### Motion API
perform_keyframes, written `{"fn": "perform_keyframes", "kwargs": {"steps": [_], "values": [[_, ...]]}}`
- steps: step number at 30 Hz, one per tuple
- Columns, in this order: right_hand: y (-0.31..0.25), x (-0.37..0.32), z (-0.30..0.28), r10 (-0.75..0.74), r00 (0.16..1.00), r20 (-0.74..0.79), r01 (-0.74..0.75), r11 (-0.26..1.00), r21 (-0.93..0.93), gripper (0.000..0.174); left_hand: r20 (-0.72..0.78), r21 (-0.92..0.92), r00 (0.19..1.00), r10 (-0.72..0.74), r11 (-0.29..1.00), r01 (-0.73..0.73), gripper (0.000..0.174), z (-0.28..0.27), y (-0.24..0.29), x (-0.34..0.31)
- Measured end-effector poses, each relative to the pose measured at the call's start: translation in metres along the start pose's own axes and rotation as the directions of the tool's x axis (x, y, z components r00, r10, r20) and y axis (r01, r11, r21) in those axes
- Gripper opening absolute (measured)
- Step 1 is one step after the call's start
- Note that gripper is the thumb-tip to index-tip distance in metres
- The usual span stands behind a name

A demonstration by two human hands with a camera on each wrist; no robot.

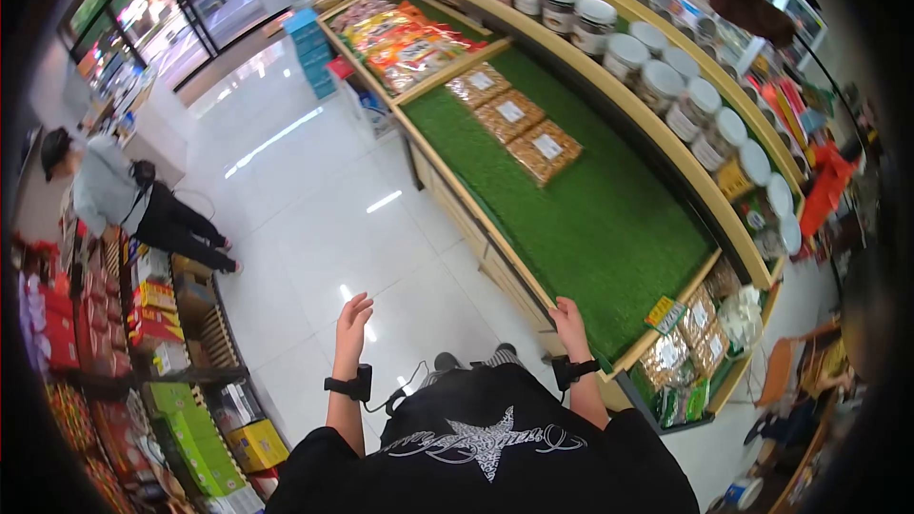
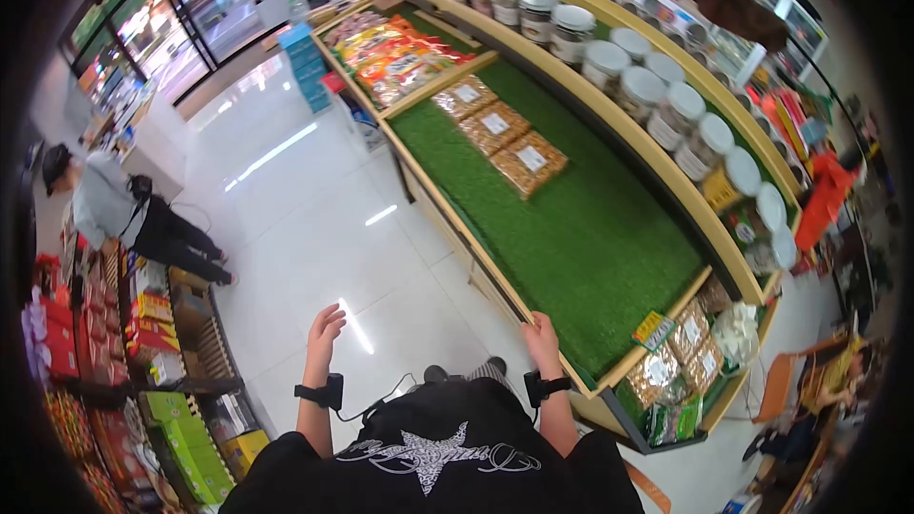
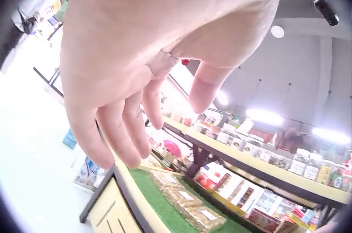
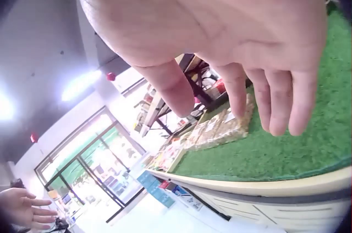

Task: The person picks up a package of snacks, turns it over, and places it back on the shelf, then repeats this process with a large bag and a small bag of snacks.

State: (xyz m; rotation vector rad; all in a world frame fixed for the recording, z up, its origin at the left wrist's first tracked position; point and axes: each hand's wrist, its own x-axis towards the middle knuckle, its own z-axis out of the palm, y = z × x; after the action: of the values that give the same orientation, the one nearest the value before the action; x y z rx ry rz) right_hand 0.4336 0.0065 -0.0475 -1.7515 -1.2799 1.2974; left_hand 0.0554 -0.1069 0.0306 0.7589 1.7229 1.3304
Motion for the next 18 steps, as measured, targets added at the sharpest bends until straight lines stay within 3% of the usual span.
{"fn": "perform_keyframes", "kwargs": {"steps": [6, 10, 18], "values": [[-0.037, 0.04, 0.06, -0.138, 0.973, 0.183, 0.153, 0.986, -0.071, 0.04, -0.262, -0.109, 0.949, -0.177, 0.982, 0.153, 0.036, -0.056, -0.021, -0.02], [-0.065, 0.06, 0.098, -0.126, 0.947, 0.296, 0.161, 0.982, -0.096, 0.043, -0.309, -0.141, 0.92, -0.243, 0.968, 0.209, 0.035, -0.072, -0.033, -0.009], [-0.116, 0.161, 0.159, -0.094, 0.917, 0.387, 0.181, 0.964, -0.194, 0.041, -0.406, -0.152, 0.886, -0.223, 0.973, 0.175, 0.037, -0.079, -0.011, 0.095]]}}
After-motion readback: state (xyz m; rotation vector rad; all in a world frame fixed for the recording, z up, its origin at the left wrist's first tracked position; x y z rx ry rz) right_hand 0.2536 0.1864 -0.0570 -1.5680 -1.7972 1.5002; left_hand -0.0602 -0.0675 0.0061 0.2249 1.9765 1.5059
